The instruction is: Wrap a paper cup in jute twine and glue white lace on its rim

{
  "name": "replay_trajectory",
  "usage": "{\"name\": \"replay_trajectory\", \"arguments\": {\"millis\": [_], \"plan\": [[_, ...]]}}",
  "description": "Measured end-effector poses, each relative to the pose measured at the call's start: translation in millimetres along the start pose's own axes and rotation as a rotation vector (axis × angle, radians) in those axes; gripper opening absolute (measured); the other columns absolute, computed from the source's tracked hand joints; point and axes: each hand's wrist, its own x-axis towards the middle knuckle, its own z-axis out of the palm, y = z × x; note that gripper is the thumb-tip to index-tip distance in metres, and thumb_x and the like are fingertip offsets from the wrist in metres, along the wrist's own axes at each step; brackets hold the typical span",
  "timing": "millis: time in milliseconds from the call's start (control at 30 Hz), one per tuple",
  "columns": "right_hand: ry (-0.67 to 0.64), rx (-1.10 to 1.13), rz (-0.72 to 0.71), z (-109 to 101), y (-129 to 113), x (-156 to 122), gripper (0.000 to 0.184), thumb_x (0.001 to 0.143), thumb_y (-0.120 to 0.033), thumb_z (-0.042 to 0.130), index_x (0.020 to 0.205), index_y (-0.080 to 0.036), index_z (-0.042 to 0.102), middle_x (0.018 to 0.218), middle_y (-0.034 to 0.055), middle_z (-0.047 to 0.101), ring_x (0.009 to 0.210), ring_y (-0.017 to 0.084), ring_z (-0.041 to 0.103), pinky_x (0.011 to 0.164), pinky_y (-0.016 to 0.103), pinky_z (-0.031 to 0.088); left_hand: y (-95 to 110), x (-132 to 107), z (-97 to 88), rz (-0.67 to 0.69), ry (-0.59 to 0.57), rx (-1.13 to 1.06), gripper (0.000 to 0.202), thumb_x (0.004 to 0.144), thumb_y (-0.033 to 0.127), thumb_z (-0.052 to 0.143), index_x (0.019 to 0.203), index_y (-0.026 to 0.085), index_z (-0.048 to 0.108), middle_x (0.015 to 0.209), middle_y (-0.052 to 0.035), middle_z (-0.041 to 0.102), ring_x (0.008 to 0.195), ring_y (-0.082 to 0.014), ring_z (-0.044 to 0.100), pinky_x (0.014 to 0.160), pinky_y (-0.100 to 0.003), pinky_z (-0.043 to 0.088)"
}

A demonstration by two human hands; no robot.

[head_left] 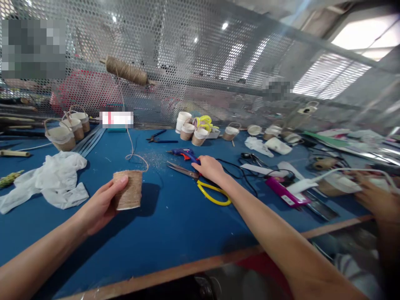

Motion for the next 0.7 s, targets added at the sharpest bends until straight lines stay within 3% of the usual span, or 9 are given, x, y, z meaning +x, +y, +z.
{"name": "replay_trajectory", "arguments": {"millis": [167, 300, 400, 467, 567, 700], "plan": [[0.027, -0.043, -0.002, -1, 2, 11, 0.029, 0.087, -0.030, 0.051, 0.113, -0.017, 0.053, 0.114, 0.0079, 0.056, 0.095, 0.019, 0.058, 0.079, 0.040, 0.049, 0, 1, -0.9, -0.013, 0.010, 0.010, 0.042, 0.071, 0.033, 0.067, 0.108, 0.013, 0.059, 0.088, -0.0093, 0.071, 0.078, -0.0205, 0.067, 0.069, -0.027, 0.051], [0.063, -0.047, -0.029, -11, -1, -5, 0.031, 0.088, -0.032, 0.049, 0.115, -0.017, 0.052, 0.118, 0.0089, 0.054, 0.099, 0.021, 0.056, 0.083, 0.042, 0.047, 0, 1, -1.8, -0.016, 0.018, 0.011, 0.043, 0.072, 0.034, 0.067, 0.109, 0.014, 0.059, 0.087, -0.0085, 0.071, 0.077, -0.0197, 0.067, 0.069, -0.026, 0.051], [-0.029, -0.020, -0.122, -17, 2, -29, 0.035, 0.087, -0.030, 0.048, 0.119, -0.015, 0.052, 0.110, 0.0117, 0.060, 0.097, 0.021, 0.058, 0.082, 0.034, 0.046, 1, 0, -1.2, -0.016, 0.004, 0.006, 0.037, 0.075, 0.034, 0.064, 0.106, 0.014, 0.060, 0.086, -0.0083, 0.070, 0.078, -0.0198, 0.067, 0.068, -0.025, 0.051], [-0.113, -0.005, -0.182, -18, 7, -44, 0.046, 0.078, -0.022, 0.058, 0.122, -0.015, 0.051, 0.111, 0.0130, 0.060, 0.100, 0.023, 0.057, 0.081, 0.028, 0.043, 2, 0, 0.0, -0.021, -0.013, -0.001, 0.030, 0.078, 0.032, 0.061, 0.102, 0.014, 0.061, 0.085, -0.0085, 0.070, 0.077, -0.0198, 0.067, 0.069, -0.026, 0.051], [-0.167, 0.008, -0.188, -14, 14, -54, 0.063, 0.067, -0.011, 0.060, 0.129, -0.011, 0.046, 0.108, 0.0170, 0.060, 0.100, 0.028, 0.056, 0.077, 0.029, 0.042, 2, 1, 1.8, -0.020, -0.045, -0.019, 0.028, 0.079, 0.033, 0.059, 0.099, 0.012, 0.061, 0.086, -0.0093, 0.070, 0.076, -0.0193, 0.067, 0.071, -0.027, 0.052], [-0.180, 0.100, -0.176, -10, 14, -56, 0.072, 0.066, -0.016, 0.058, 0.135, -0.011, 0.037, 0.106, 0.0169, 0.058, 0.086, 0.025, 0.060, 0.067, 0.028, 0.042, 0, 3, 2.1, -0.007, -0.063, -0.073, 0.035, 0.076, 0.034, 0.062, 0.102, 0.011, 0.060, 0.089, -0.0115, 0.068, 0.075, -0.0205, 0.066, 0.071, -0.030, 0.052]]}}
